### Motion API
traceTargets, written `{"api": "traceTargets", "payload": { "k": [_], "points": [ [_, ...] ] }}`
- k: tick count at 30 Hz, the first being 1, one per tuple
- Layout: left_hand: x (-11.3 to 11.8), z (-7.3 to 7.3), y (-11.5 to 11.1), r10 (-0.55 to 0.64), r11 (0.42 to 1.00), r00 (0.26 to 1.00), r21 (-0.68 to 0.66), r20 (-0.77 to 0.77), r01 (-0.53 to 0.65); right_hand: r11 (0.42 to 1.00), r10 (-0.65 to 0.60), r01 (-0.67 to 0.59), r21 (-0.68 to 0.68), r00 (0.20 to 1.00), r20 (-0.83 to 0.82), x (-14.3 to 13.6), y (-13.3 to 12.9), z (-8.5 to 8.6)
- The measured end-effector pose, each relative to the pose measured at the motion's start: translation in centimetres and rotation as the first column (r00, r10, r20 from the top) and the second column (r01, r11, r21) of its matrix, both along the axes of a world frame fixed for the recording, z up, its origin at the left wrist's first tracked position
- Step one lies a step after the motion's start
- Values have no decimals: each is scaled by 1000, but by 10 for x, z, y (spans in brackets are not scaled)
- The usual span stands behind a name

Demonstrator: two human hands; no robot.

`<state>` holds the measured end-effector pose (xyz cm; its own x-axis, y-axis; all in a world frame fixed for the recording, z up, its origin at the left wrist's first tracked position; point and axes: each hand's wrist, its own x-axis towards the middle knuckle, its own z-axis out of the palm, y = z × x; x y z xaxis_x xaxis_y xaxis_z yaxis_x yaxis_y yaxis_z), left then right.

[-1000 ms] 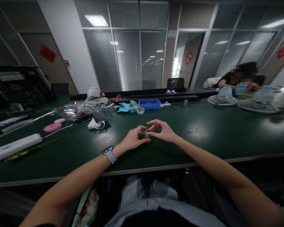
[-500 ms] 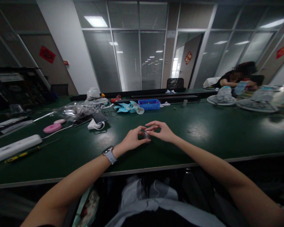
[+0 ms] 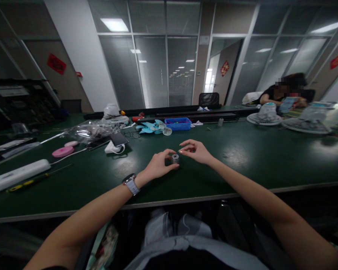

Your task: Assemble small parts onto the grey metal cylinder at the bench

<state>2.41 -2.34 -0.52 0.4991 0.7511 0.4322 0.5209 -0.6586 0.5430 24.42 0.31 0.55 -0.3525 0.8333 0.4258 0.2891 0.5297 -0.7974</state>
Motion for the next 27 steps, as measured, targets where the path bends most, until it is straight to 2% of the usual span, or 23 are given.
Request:
{"api": "traceTargets", "payload": {
  "k": [3,6,14,20,23,27],
  "points": [
    [-2,-3,3,45,999,999,29,-11,-45,985,156,-139,-106,972,175,7,6,-7],
    [-4,-4,5,75,996,997,44,-23,-74,976,208,-185,-112,944,255,8,8,-13],
    [-3,-5,6,69,996,997,53,-25,-67,986,163,-139,-95,931,326,8,7,-9],
    [-4,-4,5,46,998,999,37,-22,-45,986,162,-138,-94,934,320,6,9,-15],
    [-4,-3,4,38,999,999,17,-17,-38,994,112,-110,-22,954,277,3,7,-13],
    [-4,-2,3,-24,999,1000,-22,2,24,985,13,-35,171,991,131,-3,-4,-3]
  ]
}}
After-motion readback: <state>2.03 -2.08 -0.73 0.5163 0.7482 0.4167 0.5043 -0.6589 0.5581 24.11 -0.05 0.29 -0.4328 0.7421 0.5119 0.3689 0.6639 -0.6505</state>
